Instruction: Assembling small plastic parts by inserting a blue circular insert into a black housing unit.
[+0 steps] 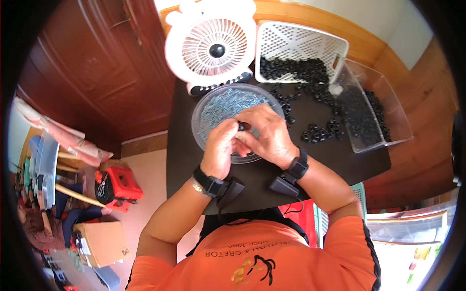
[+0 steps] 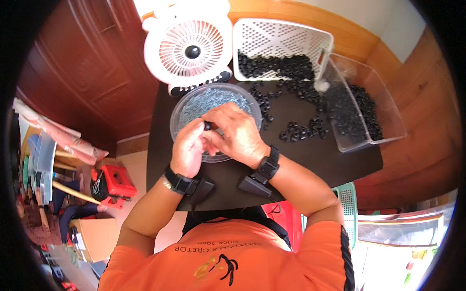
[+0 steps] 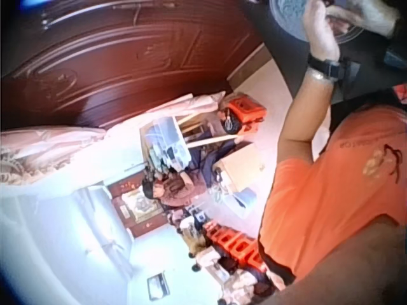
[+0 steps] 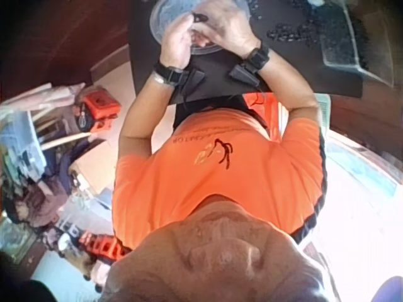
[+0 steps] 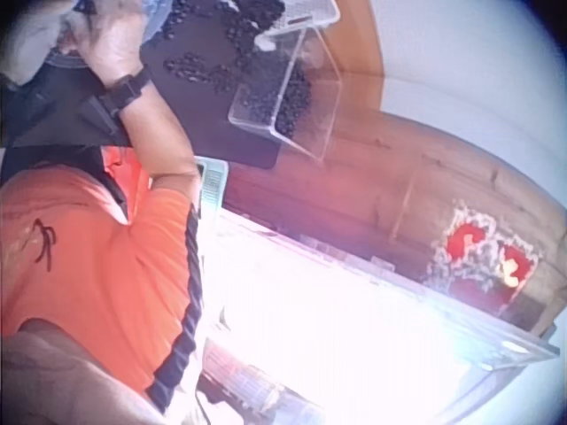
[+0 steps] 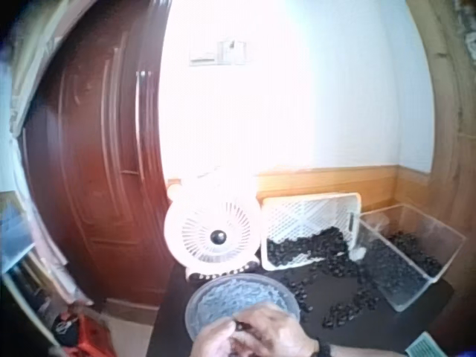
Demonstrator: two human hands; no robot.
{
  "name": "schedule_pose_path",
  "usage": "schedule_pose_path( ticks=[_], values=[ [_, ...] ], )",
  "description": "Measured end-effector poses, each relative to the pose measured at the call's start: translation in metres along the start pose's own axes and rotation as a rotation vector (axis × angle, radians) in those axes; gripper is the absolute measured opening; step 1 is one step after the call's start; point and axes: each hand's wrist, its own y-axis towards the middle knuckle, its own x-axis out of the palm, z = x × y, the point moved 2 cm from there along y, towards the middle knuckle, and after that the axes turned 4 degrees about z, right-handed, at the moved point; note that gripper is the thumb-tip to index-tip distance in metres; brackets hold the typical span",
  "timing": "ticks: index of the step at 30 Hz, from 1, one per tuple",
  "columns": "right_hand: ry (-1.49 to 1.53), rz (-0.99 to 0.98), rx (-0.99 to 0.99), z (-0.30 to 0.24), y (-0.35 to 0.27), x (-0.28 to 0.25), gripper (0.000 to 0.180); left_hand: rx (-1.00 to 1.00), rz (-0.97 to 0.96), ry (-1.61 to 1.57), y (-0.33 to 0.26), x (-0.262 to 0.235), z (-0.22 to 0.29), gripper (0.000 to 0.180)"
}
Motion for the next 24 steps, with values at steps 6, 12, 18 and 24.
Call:
schedule_pose_path(
  ticks=[6,12,18,24],
  values=[
    [-0.57,0.476,-0.002,0.022,0.036,-0.095,0.028,0.007,0.085,0.058,0.0,-0.007,0.005,0.034],
    [-1.057,0.871,0.054,0.052,0.029,-0.167,0.029,-0.058,0.088,0.059,0.001,-0.002,0.006,0.032],
    [-0.562,0.301,0.267,0.102,0.019,-0.11,0.016,-0.055,0.076,0.07,0.003,-0.004,0.005,0.031],
    [-0.678,-0.138,0.28,0.15,-0.011,-0.067,0.018,-0.071,0.08,0.104,0.004,-0.005,0.005,0.03]
  ],
)
